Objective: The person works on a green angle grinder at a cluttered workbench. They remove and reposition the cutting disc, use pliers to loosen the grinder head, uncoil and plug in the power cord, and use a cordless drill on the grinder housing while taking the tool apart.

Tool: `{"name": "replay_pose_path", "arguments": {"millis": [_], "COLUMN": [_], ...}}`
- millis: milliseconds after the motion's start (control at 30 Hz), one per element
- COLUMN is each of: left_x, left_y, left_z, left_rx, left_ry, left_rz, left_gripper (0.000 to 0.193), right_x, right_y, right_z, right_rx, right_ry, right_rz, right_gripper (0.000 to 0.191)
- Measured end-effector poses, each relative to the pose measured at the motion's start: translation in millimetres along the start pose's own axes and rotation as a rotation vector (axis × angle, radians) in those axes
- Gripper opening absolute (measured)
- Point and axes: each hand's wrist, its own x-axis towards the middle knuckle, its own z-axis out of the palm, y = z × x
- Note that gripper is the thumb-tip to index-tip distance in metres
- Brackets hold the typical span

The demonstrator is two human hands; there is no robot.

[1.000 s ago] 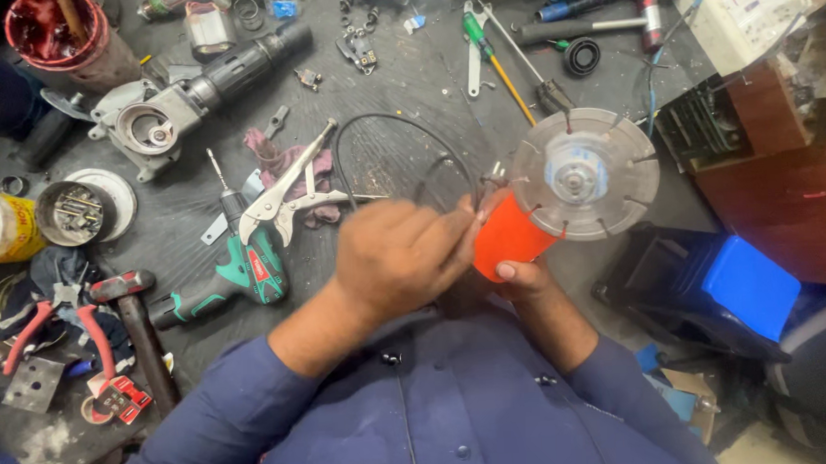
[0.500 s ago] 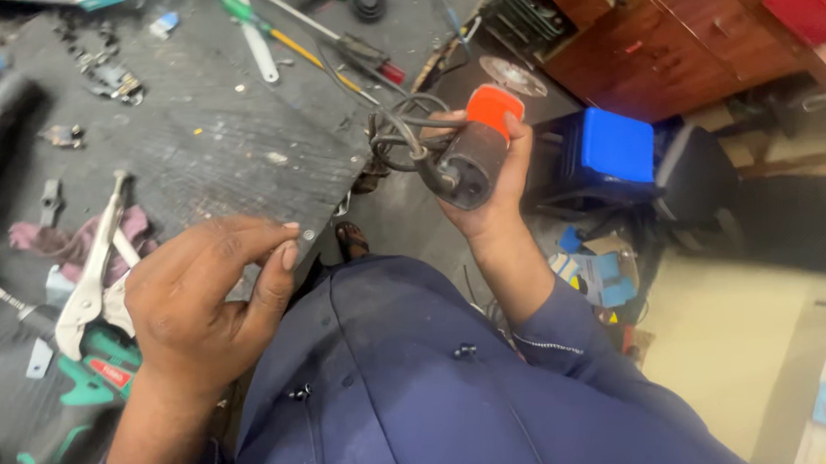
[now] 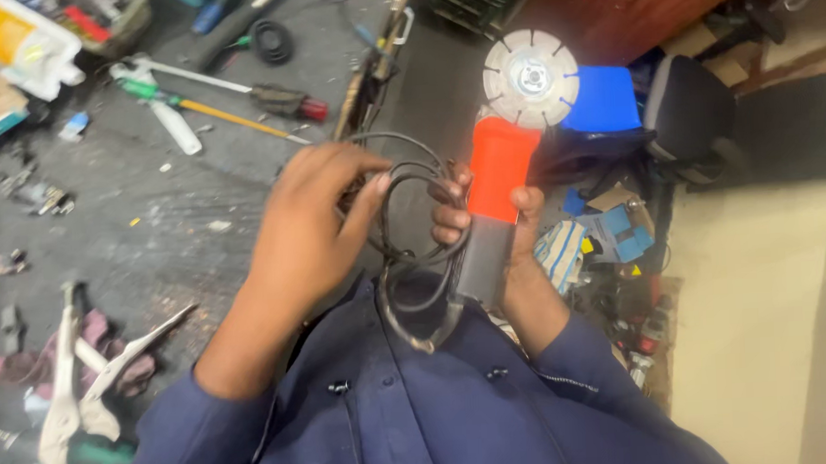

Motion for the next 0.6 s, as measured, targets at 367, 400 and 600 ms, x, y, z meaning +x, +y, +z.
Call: {"name": "replay_pose_path", "arguments": {"millis": [367,400,600], "left_x": [129,143,195], "left_y": [11,14,-9], "left_z": [172,187,283], "left_rx": [-0.044,-0.08,-0.586], "left_ry": [-0.05,-0.052,-1.111], "left_rz": [0.263,0.389,-0.424], "left_gripper": [0.032,0.033,0.043], "right_x": [-36,-41,-63], "right_y": [-152,-159,-205], "right_z": [-30,-30,-43], "right_rx": [-0.229,-0.264,-0.434], "right_ry": [-0.214,-0.2,0.01], "right_rz": [-0.048,-0.087,-0.171], "right_gripper": [0.055,0.055,0.058]}}
